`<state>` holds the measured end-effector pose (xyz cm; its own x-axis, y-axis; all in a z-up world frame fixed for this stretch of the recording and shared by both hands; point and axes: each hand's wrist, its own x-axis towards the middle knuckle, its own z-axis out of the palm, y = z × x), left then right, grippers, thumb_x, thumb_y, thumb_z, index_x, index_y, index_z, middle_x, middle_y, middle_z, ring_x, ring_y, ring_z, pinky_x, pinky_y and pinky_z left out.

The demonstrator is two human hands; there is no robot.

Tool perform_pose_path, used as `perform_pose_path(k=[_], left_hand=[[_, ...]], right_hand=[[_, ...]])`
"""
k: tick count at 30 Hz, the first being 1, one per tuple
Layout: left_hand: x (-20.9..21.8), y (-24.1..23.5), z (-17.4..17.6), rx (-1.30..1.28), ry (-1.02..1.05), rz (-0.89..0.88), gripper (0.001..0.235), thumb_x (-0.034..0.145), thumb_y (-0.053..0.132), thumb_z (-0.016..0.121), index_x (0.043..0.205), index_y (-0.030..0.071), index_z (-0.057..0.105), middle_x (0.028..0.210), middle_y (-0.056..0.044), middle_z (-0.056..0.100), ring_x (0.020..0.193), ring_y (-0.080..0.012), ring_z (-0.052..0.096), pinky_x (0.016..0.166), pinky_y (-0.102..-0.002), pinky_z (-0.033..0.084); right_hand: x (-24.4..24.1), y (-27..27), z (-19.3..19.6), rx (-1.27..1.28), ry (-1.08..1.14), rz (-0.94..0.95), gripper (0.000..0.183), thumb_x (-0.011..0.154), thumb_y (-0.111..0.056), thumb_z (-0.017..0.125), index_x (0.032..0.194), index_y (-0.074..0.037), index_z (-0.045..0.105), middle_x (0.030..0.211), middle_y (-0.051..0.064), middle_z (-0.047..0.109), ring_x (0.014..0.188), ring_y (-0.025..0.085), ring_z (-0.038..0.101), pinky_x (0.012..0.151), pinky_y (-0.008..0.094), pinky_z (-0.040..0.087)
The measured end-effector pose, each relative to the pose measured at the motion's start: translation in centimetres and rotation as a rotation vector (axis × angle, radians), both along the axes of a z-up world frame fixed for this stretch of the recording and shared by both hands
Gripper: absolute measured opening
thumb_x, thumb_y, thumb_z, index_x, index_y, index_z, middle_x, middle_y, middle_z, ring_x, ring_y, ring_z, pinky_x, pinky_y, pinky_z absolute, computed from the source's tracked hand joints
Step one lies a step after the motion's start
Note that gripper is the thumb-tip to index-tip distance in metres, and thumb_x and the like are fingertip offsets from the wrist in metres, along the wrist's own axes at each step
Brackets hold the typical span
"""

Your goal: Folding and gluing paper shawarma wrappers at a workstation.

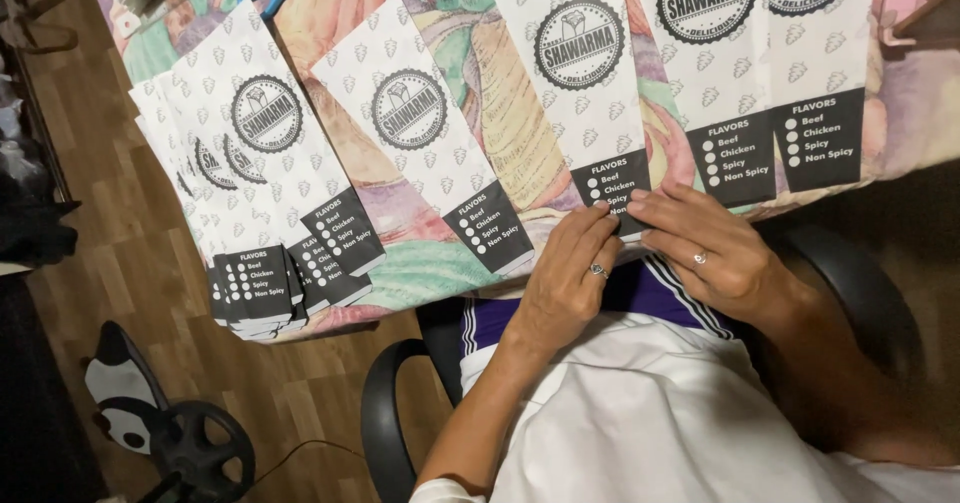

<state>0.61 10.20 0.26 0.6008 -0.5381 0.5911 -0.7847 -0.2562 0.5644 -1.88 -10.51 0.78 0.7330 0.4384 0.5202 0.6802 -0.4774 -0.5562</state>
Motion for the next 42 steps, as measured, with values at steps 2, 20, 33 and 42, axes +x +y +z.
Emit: perform_pose_path(k=[2,20,33,42], left_hand=[[0.0,0.1,0.2,-0.02,-0.007,-0.002,0.007,0.1,-0.014,0.057,0.102,-0.02,0.058,0.112,-0.036,0.061,0.113,-0.0522,0.061,0.097,-0.063,0.057],[-1.1,-1.0,-0.6,-0.164,0.105,0.304,0.008,0.093,0.0,0.073,0.092,-0.008,0.072,0.097,-0.018,0.072,0.1,-0.0385,0.073,0.095,-0.05,0.058],[-1.6,-2.0,-0.4,-0.092,0.247,0.438,0.013,0.094,0.012,0.074,0.092,0.0,0.068,0.097,-0.008,0.063,0.106,-0.0294,0.067,0.099,-0.042,0.046],[-1.1,-0.6,0.4,-0.132,0.471,0.313,0.016,0.091,-0.009,0.065,0.099,0.003,0.071,0.102,-0.008,0.066,0.112,-0.0331,0.068,0.1,-0.04,0.046]], right_hand=[[0.0,0.4,0.1,0.022,-0.017,-0.018,0.011,0.096,0.009,0.059,0.104,0.015,0.063,0.128,0.034,0.062,0.12,0.046,0.066,0.11,0.06,0.052],[0.0,2.8,0.0,0.176,-0.053,-0.292,0.003,0.088,0.006,0.076,0.089,0.009,0.075,0.109,0.022,0.077,0.096,0.035,0.076,0.106,0.054,0.054],[0.0,3.5,1.6,0.229,0.171,-0.428,0.009,0.087,0.005,0.08,0.084,0.005,0.072,0.109,0.016,0.076,0.097,0.032,0.075,0.113,0.049,0.049],[-0.3,3.4,2.9,0.299,0.282,-0.444,0.016,0.086,0.015,0.072,0.094,0.002,0.076,0.105,0.014,0.077,0.099,0.034,0.075,0.103,0.049,0.055]])
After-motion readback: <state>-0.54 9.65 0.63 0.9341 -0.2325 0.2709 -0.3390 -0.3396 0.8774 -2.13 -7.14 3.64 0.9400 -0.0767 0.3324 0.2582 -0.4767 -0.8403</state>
